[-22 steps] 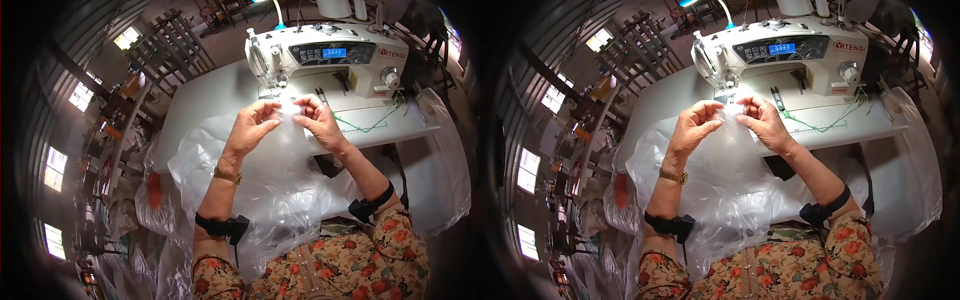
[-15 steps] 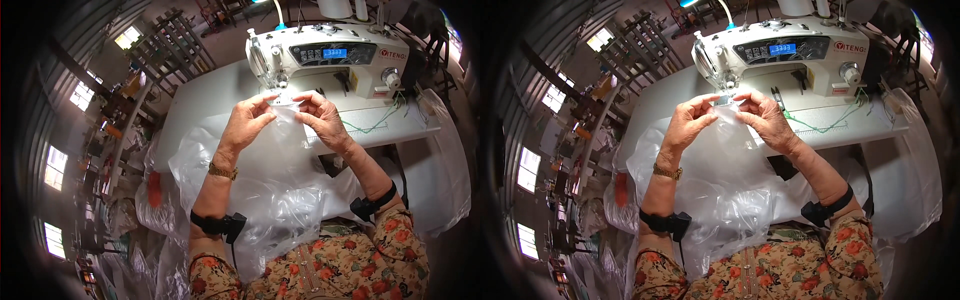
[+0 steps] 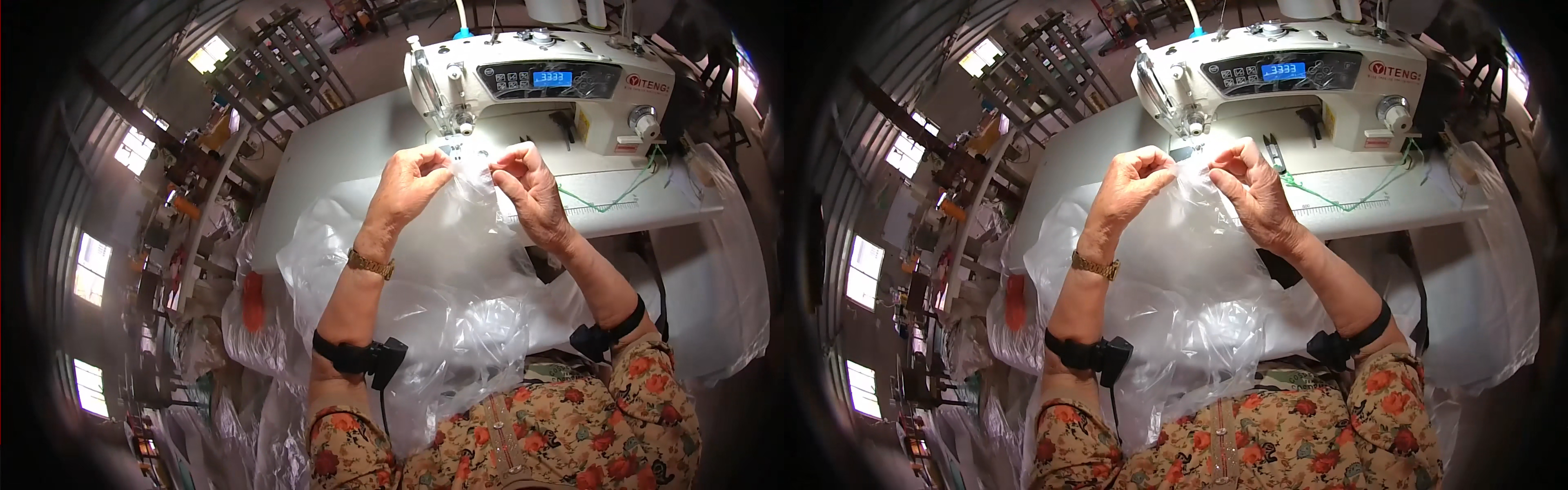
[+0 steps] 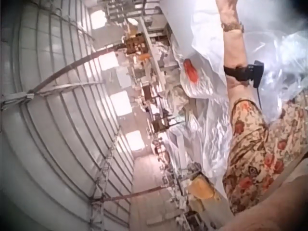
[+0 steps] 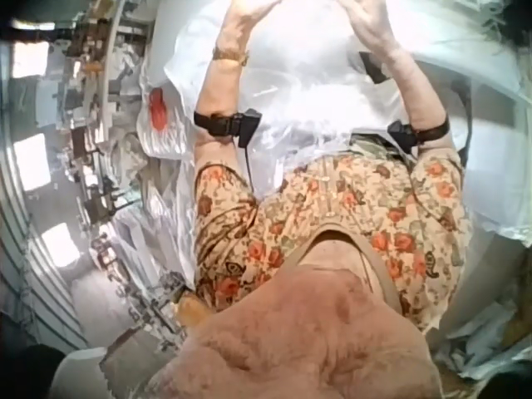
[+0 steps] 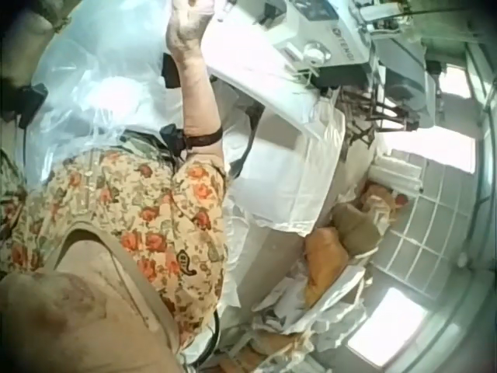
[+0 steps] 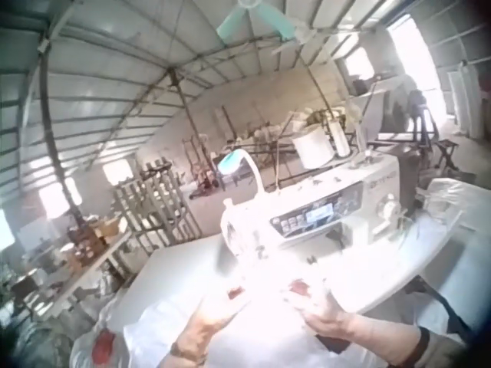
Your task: The person sews the edges of a white plastic sheet using a sewing machine, guiding the material under the needle by hand. They repeatedly fold the edges, align the seams, and feed the fabric through the machine.
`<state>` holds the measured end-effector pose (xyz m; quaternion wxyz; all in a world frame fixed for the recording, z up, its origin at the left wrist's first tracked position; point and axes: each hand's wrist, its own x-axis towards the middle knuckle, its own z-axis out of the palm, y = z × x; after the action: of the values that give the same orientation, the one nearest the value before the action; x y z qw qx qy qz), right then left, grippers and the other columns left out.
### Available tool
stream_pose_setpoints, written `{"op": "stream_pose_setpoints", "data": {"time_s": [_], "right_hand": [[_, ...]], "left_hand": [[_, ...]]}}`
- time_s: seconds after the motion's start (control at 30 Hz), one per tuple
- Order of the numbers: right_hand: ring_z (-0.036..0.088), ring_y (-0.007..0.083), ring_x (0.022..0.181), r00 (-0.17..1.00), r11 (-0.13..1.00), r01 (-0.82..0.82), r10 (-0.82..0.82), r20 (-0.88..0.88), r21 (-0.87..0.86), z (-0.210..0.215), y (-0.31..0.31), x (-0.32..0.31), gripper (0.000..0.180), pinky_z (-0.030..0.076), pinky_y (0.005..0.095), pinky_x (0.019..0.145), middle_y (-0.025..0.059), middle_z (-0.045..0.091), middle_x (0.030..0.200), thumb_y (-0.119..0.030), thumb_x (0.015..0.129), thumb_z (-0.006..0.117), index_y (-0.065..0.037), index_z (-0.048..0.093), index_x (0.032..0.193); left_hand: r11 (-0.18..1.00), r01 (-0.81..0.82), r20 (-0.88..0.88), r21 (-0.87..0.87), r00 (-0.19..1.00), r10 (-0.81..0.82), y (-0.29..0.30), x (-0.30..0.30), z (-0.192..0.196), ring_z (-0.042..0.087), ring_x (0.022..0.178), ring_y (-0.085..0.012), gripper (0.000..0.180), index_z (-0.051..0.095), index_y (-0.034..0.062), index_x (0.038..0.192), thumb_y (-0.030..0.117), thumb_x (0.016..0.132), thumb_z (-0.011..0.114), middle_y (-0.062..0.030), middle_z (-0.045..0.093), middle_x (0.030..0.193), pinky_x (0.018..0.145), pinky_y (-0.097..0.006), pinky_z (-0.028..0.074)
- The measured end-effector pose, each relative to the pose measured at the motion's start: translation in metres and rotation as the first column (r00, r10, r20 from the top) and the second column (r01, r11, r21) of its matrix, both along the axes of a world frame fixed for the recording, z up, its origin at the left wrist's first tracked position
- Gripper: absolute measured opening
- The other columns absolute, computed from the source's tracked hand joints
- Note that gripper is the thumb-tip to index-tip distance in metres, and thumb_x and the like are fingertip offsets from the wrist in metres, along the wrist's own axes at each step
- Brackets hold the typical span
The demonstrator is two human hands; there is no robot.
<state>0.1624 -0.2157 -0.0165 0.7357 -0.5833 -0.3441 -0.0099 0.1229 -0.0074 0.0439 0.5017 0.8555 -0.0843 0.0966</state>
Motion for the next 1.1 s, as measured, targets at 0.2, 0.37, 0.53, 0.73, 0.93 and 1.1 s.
{"op": "stream_pose_setpoints", "data": {"time_s": [0.2, 0.37, 0.53, 0.73, 0.93, 1.1], "right_hand": [[0.063, 0.0172, 0.091, 0.964, 0.979, 0.12, -0.075, 0.254, -0.167, 0.009, 0.0, -0.003, 0.04, 0.049, 0.0321, 0.085, 0.0095, 0.067, 0.097, -0.037, 0.088, 0.073, 0.0, 0.063, 0.099], [0.062, 0.0127, 0.081, 0.997, 0.991, 0.037, -0.045, -0.06, -0.125, 0.012, 0.011, -0.005, 0.038, 0.049, 0.0299, 0.079, 0.006, 0.067, 0.085, -0.036, 0.083, 0.078, 0.0, 0.067, 0.094], [0.055, 0.0015, 0.077, 0.971, 0.99, -0.099, 0.118, -0.206, 0.098, 0.013, 0.017, -0.004, 0.01, 0.045, 0.019, 0.072, -0.0041, 0.063, 0.082, -0.012, 0.092, 0.07, -0.005, 0.064, 0.088], [0.052, 0.0004, 0.07, 0.975, 0.99, 0.003, 0.029, -0.22, 0.144, 0.01, 0.025, -0.007, 0.012, 0.044, 0.0172, 0.066, -0.0054, 0.061, 0.079, -0.01, 0.093, 0.067, -0.006, 0.061, 0.083], [0.053, 0.0006, 0.074, 0.99, 0.988, 0.057, -0.037, -0.134, 0.147, 0.008, 0.028, -0.011, 0.01, 0.045, 0.017, 0.07, -0.0055, 0.06, 0.08, -0.007, 0.093, 0.066, -0.006, 0.059, 0.086], [0.053, 0.0009, 0.079, 0.997, 0.985, 0.032, -0.019, -0.081, 0.168, 0.016, 0.025, -0.021, 0.009, 0.045, 0.017, 0.072, -0.0045, 0.06, 0.085, -0.007, 0.093, 0.067, -0.006, 0.058, 0.092]], "left_hand": [[0.951, -0.181, 0.151, 0.249, 0.978, 0.146, 0.002, 0.001, 0.002, 0.054, 0.091, -0.0119, 0.017, 0.068, 0.0043, 0.089, 0.018, 0.079, 0.073, -0.0031, 0.06, 0.094, 0.074, -0.029, 0.043], [0.96, -0.132, 0.125, 0.246, 0.987, 0.104, 0.001, -0.002, 0.009, 0.054, 0.082, -0.0083, 0.014, 0.064, 0.0025, 0.085, 0.016, 0.084, 0.068, 0.0, 0.061, 0.085, 0.071, -0.025, 0.043], [0.987, -0.074, 0.019, 0.14, 0.997, 0.072, -0.004, -0.009, 0.012, 0.052, 0.075, -0.0046, 0.013, 0.062, 0.0022, 0.083, 0.014, 0.088, 0.064, 0.004, 0.059, 0.076, 0.068, -0.021, 0.042], [0.999, -0.018, -0.088, -0.03, 0.996, 0.016, -0.01, -0.019, 0.02, 0.051, 0.076, -0.0025, 0.012, 0.063, 0.004, 0.084, 0.014, 0.089, 0.065, 0.0047, 0.059, 0.078, 0.068, -0.019, 0.041], [0.967, 0.087, -0.012, -0.239, 0.996, -0.092, -0.022, -0.022, 0.02, 0.055, 0.08, -0.0039, 0.018, 0.065, 0.0025, 0.089, 0.019, 0.089, 0.072, 0.0027, 0.063, 0.084, 0.072, -0.021, 0.045], [0.984, 0.124, 0.019, -0.125, 0.992, -0.123, -0.018, -0.014, 0.012, 0.058, 0.08, -0.0035, 0.028, 0.071, -0.0028, 0.105, 0.021, 0.09, 0.072, 0.0011, 0.068, 0.092, 0.068, -0.019, 0.045]]}}
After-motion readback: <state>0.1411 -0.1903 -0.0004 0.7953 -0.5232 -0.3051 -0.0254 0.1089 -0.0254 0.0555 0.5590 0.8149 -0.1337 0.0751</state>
